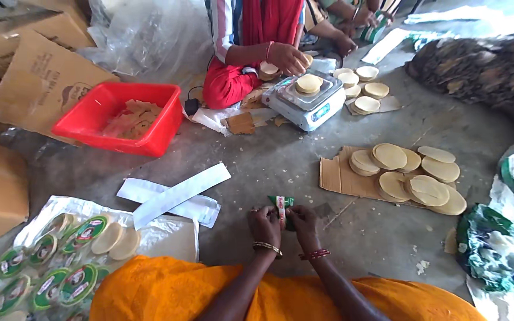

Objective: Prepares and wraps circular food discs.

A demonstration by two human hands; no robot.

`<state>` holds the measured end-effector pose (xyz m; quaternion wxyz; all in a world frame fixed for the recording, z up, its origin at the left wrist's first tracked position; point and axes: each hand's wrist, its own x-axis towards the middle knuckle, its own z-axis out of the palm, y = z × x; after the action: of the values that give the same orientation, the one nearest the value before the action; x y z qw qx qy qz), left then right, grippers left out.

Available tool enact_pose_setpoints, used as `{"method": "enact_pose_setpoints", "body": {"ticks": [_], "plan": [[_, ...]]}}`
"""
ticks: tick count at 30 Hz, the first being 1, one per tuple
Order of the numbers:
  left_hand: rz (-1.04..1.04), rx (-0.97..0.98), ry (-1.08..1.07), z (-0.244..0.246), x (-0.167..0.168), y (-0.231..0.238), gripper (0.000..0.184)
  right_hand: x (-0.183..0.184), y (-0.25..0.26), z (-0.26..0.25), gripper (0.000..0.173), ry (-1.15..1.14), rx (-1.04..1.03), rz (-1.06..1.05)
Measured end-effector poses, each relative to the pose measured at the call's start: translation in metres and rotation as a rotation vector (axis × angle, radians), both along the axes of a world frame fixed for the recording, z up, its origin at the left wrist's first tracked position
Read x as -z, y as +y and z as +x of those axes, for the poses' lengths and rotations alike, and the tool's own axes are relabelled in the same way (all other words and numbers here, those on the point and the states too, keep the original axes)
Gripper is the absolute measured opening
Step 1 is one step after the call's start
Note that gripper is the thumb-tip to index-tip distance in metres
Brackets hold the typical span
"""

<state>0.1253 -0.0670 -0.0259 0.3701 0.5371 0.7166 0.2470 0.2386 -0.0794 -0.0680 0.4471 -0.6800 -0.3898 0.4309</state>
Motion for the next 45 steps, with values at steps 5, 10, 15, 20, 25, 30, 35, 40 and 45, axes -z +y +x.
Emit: {"method": "enact_pose_setpoints", "body": {"ticks": [5, 10, 15, 20, 25, 30, 35, 40, 45], "plan": [[-0.081, 0.200, 0.079, -0.004, -0.017, 0.007, 0.033, 0.000, -0.004, -0.003, 0.017, 0.061, -0.083, -0.030], [-0.251, 0.238, 0.181, -0.002, -0.017, 0.019, 0.037, -0.007, -0.003, -0.002, 0.018, 0.063, -0.170, -0.041], [-0.222, -0.026, -0.148, -0.018, 0.003, 0.019, 0.031, -0.022, -0.005, 0.018, 0.024, 0.133, 0.148, -0.053], [-0.103, -0.363, -0.792, -0.009, -0.019, 0.006, 0.022, -0.056, -0.042, 0.001, 0.029, 0.457, 0.268, -0.189], [0.172, -0.316, -0.819, -0.006, -0.037, -0.014, 0.017, -0.087, -0.058, -0.052, 0.015, 0.726, 0.315, -0.105], [0.436, -0.282, -0.743, -0.003, -0.063, -0.034, 0.011, -0.117, -0.047, -0.067, 0.014, 0.840, 0.413, -0.021], [0.759, -0.247, -0.689, 0.003, -0.070, -0.040, 0.015, -0.139, -0.048, -0.072, 0.016, 0.720, 0.474, 0.138], [0.831, -0.251, -0.685, 0.002, -0.083, -0.042, 0.014, -0.131, -0.058, -0.067, 0.005, 0.138, 0.267, 0.520], [0.657, -0.359, -0.847, 0.002, -0.101, -0.053, 0.011, -0.130, -0.062, -0.058, 0.006, 0.155, 0.249, 0.537]]}}
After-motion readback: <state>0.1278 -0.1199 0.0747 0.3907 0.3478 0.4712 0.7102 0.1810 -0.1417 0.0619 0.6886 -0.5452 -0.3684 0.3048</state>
